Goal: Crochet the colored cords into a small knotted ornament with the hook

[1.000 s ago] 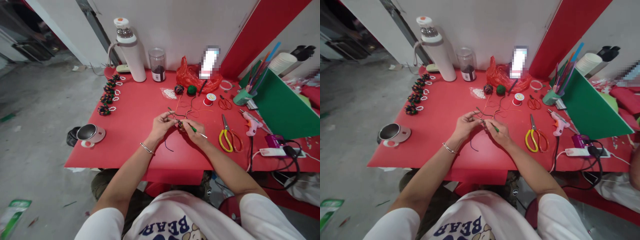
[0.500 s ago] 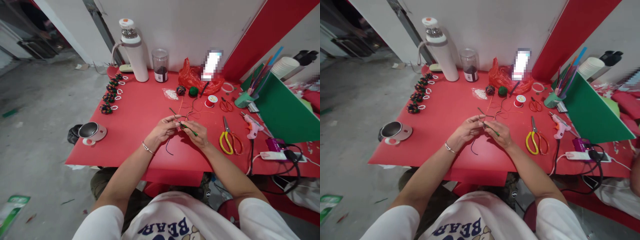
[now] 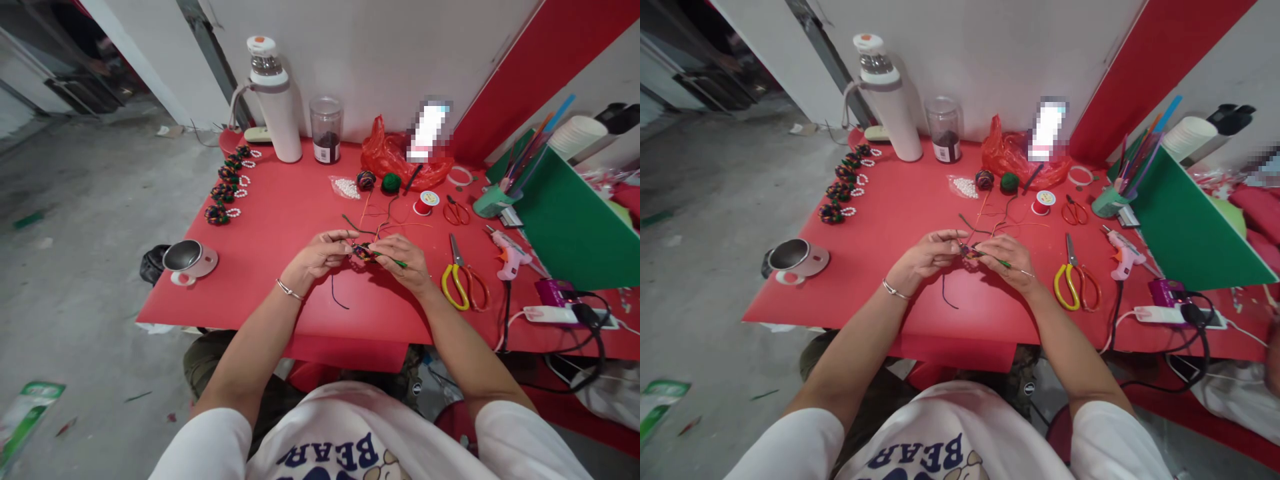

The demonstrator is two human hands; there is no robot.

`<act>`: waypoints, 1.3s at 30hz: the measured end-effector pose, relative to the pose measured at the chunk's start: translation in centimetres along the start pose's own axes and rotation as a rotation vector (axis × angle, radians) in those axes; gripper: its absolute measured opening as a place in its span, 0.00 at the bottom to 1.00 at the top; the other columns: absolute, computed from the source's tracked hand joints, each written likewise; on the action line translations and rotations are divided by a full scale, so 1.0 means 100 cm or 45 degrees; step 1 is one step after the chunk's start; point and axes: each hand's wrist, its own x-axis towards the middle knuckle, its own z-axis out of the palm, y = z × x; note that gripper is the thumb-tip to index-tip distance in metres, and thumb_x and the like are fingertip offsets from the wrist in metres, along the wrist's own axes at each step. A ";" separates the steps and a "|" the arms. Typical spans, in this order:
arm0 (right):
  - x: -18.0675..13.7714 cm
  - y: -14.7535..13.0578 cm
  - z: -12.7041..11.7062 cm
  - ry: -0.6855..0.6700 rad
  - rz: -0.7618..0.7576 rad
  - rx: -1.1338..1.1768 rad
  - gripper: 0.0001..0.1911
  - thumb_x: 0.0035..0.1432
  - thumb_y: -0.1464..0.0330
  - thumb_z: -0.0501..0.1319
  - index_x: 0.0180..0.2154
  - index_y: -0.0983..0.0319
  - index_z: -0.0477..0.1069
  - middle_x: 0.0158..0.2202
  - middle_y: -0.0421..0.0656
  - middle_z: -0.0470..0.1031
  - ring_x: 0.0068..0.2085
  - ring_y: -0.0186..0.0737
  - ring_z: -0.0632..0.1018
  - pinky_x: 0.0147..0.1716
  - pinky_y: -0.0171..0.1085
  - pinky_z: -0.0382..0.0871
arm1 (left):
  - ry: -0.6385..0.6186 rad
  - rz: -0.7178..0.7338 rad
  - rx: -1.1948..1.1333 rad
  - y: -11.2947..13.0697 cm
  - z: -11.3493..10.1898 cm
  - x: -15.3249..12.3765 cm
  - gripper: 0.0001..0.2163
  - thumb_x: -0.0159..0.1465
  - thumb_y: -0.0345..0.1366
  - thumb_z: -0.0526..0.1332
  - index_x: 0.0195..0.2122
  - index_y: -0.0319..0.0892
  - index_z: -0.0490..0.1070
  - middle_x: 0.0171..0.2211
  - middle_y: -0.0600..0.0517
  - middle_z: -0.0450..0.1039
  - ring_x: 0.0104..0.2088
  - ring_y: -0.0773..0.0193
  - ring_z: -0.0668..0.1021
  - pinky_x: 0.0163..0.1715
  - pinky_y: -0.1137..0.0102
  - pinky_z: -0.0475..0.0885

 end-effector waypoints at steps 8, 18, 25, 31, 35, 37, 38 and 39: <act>-0.003 -0.005 -0.003 -0.051 0.501 0.302 0.17 0.71 0.55 0.61 0.39 0.55 0.86 0.39 0.45 0.87 0.38 0.42 0.85 0.40 0.43 0.81 | -0.051 -0.008 0.070 -0.002 -0.001 0.000 0.17 0.45 0.24 0.76 0.38 0.35 0.84 0.20 0.55 0.71 0.15 0.81 0.56 0.15 0.78 0.45; -0.006 -0.009 0.032 0.132 0.331 -0.253 0.17 0.74 0.56 0.58 0.50 0.56 0.81 0.43 0.47 0.86 0.41 0.42 0.83 0.46 0.44 0.78 | 0.466 0.543 0.249 -0.035 0.031 0.014 0.28 0.48 0.27 0.75 0.53 0.38 0.81 0.23 0.56 0.76 0.24 0.72 0.73 0.27 0.75 0.66; -0.010 -0.007 0.028 0.149 0.200 -0.181 0.16 0.74 0.57 0.58 0.55 0.55 0.79 0.46 0.46 0.85 0.44 0.43 0.83 0.46 0.46 0.78 | 0.253 0.254 -0.047 -0.024 0.030 0.006 0.29 0.46 0.28 0.77 0.52 0.36 0.80 0.20 0.59 0.72 0.14 0.80 0.54 0.17 0.75 0.46; -0.008 -0.006 0.028 0.115 0.213 -0.152 0.14 0.74 0.61 0.58 0.50 0.55 0.81 0.42 0.45 0.86 0.40 0.41 0.83 0.44 0.45 0.78 | 0.312 0.366 0.110 -0.026 0.031 0.006 0.33 0.47 0.26 0.76 0.57 0.36 0.78 0.23 0.57 0.75 0.17 0.75 0.66 0.18 0.76 0.54; -0.008 -0.006 0.032 0.151 0.198 -0.285 0.14 0.75 0.64 0.57 0.53 0.54 0.79 0.44 0.45 0.86 0.41 0.42 0.83 0.46 0.46 0.77 | 0.414 0.497 0.134 -0.032 0.034 0.010 0.32 0.48 0.26 0.75 0.57 0.36 0.78 0.23 0.57 0.75 0.22 0.73 0.72 0.24 0.77 0.62; -0.009 -0.007 0.033 0.151 0.133 -0.336 0.14 0.75 0.64 0.57 0.56 0.53 0.77 0.45 0.45 0.86 0.42 0.43 0.83 0.46 0.47 0.77 | 0.384 0.450 0.039 -0.033 0.035 0.011 0.31 0.48 0.27 0.76 0.56 0.37 0.78 0.21 0.59 0.74 0.17 0.76 0.66 0.20 0.77 0.57; -0.009 -0.007 0.032 0.141 0.086 -0.333 0.15 0.74 0.64 0.58 0.57 0.52 0.77 0.46 0.45 0.85 0.43 0.43 0.82 0.46 0.46 0.77 | 0.340 0.398 -0.018 -0.032 0.035 0.010 0.30 0.47 0.27 0.76 0.54 0.37 0.79 0.21 0.60 0.73 0.15 0.78 0.62 0.18 0.77 0.54; -0.009 -0.008 0.031 0.130 0.046 -0.313 0.15 0.74 0.64 0.58 0.58 0.51 0.76 0.46 0.45 0.85 0.43 0.44 0.82 0.46 0.46 0.77 | 0.290 0.340 -0.067 -0.030 0.034 0.009 0.29 0.47 0.27 0.77 0.53 0.38 0.79 0.21 0.60 0.72 0.14 0.79 0.58 0.16 0.77 0.51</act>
